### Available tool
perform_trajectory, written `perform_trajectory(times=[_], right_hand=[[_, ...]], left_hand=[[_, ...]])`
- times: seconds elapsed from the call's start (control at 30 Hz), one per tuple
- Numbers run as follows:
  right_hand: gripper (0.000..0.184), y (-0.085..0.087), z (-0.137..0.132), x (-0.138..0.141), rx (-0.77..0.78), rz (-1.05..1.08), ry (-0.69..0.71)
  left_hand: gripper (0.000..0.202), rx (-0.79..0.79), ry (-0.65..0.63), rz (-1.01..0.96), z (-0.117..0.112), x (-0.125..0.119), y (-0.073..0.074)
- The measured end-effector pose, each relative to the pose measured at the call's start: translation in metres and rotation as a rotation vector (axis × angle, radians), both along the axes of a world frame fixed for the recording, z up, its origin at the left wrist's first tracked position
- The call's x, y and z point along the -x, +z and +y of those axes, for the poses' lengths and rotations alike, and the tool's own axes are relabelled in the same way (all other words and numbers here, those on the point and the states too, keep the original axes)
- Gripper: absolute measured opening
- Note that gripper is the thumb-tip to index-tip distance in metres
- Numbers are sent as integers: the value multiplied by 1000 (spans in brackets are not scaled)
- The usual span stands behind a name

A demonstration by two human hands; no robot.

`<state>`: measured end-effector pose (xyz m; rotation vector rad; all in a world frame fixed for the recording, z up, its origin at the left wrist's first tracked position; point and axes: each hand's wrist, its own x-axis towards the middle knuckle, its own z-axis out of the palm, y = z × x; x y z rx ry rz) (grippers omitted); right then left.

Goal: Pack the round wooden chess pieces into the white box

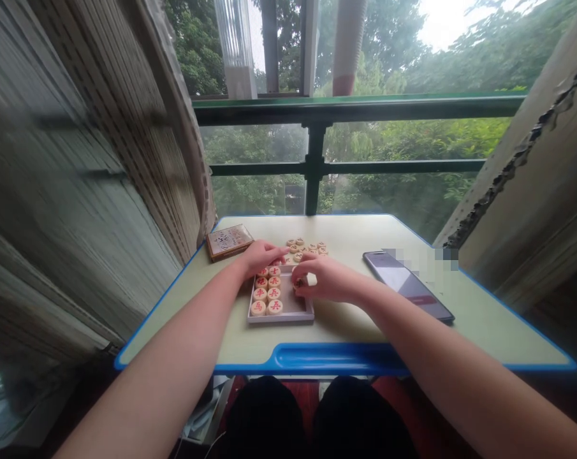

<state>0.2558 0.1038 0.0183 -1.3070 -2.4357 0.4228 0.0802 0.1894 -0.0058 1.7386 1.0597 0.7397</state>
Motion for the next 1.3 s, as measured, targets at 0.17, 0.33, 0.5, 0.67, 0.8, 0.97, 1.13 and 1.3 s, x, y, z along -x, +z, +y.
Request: perform_trajectory(times=[0.17, 0.33, 0.5, 0.67, 0.8, 0.97, 1.13, 1.3], right_hand=[[17, 2, -1, 1, -10, -25, -7], [20, 5, -3, 0, -37, 2, 31], [17, 3, -2, 0, -53, -36, 22], [19, 3, -1, -1, -55, -40, 4], [18, 5, -1, -2, -60, -34, -7], [19, 5, -1, -2, -61, -13, -47], [18, 6, -1, -1, -38, -29, -42], [17, 4, 0, -2, -38, -21, -25]], left_hand=[[33, -12, 40, -71, 5, 0, -4], [33, -27, 61, -29, 9, 1, -8], [33, -15, 75, -26, 11, 1, -9], [33, -21, 81, 10, 10, 1, -7], [34, -16, 86, 23, 8, 2, -7], [34, -22, 85, 27, 9, 1, -7], [35, -36, 82, 46, 9, 1, -7], [36, -36, 73, 56, 11, 2, -9]])
